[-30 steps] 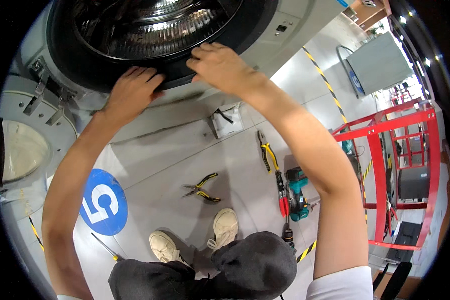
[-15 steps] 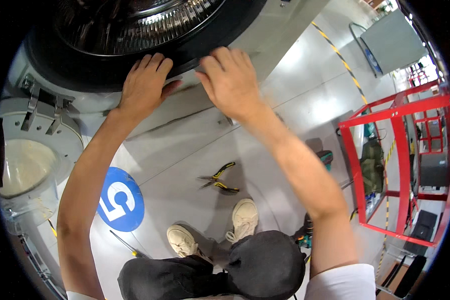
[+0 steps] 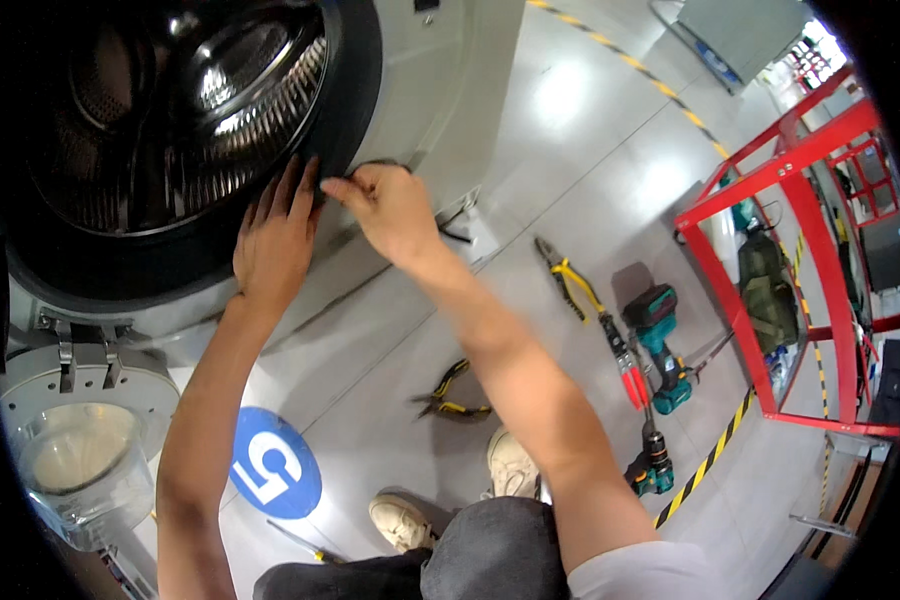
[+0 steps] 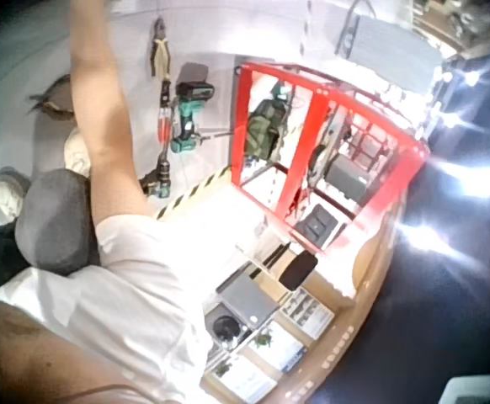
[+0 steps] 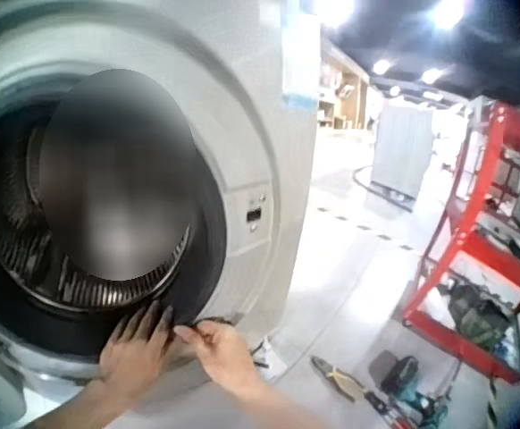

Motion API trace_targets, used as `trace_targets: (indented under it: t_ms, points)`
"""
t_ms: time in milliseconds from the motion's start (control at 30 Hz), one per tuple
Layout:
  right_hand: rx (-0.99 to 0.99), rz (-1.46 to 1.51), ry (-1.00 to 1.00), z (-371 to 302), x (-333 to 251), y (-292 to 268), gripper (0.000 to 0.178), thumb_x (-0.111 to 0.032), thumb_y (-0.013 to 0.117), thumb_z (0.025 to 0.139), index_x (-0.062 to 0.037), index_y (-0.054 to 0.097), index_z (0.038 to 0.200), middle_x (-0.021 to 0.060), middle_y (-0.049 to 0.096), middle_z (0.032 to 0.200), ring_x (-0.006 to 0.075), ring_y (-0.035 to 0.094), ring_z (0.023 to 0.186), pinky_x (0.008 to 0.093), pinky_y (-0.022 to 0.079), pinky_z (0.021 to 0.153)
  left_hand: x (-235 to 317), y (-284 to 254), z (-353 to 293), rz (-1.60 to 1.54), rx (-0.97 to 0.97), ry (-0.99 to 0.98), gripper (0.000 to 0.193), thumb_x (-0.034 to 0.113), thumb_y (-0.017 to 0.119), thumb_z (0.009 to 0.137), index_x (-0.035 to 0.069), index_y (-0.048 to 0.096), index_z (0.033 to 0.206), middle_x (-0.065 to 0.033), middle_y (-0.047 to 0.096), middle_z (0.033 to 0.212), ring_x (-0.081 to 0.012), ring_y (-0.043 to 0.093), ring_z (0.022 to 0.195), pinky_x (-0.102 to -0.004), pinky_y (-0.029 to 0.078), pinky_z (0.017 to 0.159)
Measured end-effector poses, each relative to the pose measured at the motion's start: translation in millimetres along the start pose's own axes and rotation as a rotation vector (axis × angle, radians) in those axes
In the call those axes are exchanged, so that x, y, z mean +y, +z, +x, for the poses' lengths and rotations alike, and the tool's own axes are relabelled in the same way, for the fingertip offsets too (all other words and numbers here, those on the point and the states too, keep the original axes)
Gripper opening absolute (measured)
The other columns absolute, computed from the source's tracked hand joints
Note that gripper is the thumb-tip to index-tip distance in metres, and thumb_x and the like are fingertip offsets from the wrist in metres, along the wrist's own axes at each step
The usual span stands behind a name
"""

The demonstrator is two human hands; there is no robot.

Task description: The person adjusts the rubber seal around the drum of a washing machine by hand. They then close the door and detach a control panel assembly from the top of the machine, pulling out a wire connector from the circuit board.

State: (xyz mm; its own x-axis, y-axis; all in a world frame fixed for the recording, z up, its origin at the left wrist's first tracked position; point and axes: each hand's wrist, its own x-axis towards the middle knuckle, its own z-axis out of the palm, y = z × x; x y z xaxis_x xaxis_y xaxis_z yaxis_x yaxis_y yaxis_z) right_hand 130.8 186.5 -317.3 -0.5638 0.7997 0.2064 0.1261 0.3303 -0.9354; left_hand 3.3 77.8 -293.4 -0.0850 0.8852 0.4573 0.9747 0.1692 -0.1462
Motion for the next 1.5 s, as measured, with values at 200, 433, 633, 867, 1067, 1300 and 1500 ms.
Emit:
trace_targets:
  t_ms: [200, 433, 633, 867, 1067, 1300, 1500]
  points:
    - [0.371, -0.098, -0.153, 9.3, -46.5, -34.3, 0.033, -0.031, 0.071, 0.085, -0.0017, 0.057, 0.077, 0.0118, 0.057, 0.059, 0.0277, 0.053, 0.051, 0.0356, 0.043, 0.051, 0.9, -11.3, 6.3, -0.147, -0.042, -0.106, 0.058, 0.026, 0.057, 0.092, 0.013, 0.037, 0.144, -0.0163, 0.046, 0.140, -0.0349, 0.048, 0.123, -0.0429, 0.040, 0.103]
    - [0.425, -0.390, -0.384, 30.7, -72.5, -45.4, 0.026, -0.023, 0.066, 0.088, -0.0030, 0.055, 0.076, 0.0162, 0.059, 0.062, 0.0369, 0.059, 0.058, 0.0423, 0.045, 0.052, 7.3, -2.8, 24.3, -0.134, 0.050, 0.048, 0.054, 0.025, 0.051, 0.096, 0.017, 0.033, 0.147, -0.0132, 0.041, 0.144, -0.0307, 0.046, 0.126, -0.0437, 0.037, 0.106]
    - [0.534, -0.502, -0.449, 23.6, -106.4, -50.6, 0.025, -0.022, 0.066, 0.086, -0.0005, 0.054, 0.092, 0.0214, 0.060, 0.098, 0.0381, 0.059, 0.088, 0.0435, 0.046, 0.068, 7.5, -13.2, 21.3, -0.064, 0.024, 0.009, 0.058, 0.027, 0.055, 0.093, 0.015, 0.034, 0.146, -0.0160, 0.039, 0.145, -0.0310, 0.043, 0.129, -0.0435, 0.033, 0.109]
    - [0.650, -0.617, -1.124, 73.4, -158.3, -39.4, 0.076, -0.024, 0.070, 0.078, 0.0066, 0.035, 0.138, 0.0266, 0.034, 0.144, 0.0443, 0.034, 0.133, 0.0514, 0.029, 0.109, 11.2, -24.5, 0.6, -0.001, 0.079, 0.101, 0.066, 0.030, 0.063, 0.086, 0.012, 0.037, 0.144, -0.0181, 0.032, 0.148, -0.0331, 0.039, 0.131, -0.0499, 0.030, 0.110]
    - [0.756, -0.698, -1.186, 96.5, -153.7, -23.2, 0.084, -0.034, 0.068, 0.078, 0.0066, 0.031, 0.142, 0.0272, 0.032, 0.146, 0.0446, 0.032, 0.135, 0.0548, 0.024, 0.111, -9.3, -9.7, -6.6, 0.073, 0.050, 0.096, 0.064, 0.034, 0.060, 0.088, 0.013, 0.037, 0.144, -0.0204, 0.035, 0.147, -0.0352, 0.043, 0.128, -0.0514, 0.031, 0.109]
    - [0.609, -0.651, -1.164, 81.5, -160.9, -33.5, 0.082, -0.033, 0.068, 0.079, 0.0064, 0.034, 0.141, 0.0266, 0.033, 0.146, 0.0447, 0.032, 0.135, 0.0561, 0.023, 0.110, -9.7, -24.3, -9.1, -0.041, 0.107, 0.087, 0.066, 0.038, 0.062, 0.086, 0.014, 0.037, 0.143, -0.0167, 0.034, 0.148, -0.0316, 0.039, 0.132, -0.0536, 0.030, 0.108]
    - [0.468, -0.684, -1.441, 71.4, -221.1, -8.4, 0.070, -0.035, 0.065, 0.081, -0.0080, 0.042, 0.141, 0.0137, 0.036, 0.149, 0.0379, 0.033, 0.137, 0.0552, 0.021, 0.111, -18.9, -72.9, -34.3, 0.020, 0.249, -0.024, 0.061, 0.038, 0.059, 0.087, 0.018, 0.042, 0.142, -0.0121, 0.031, 0.151, -0.0319, 0.027, 0.139, -0.0579, 0.021, 0.110]
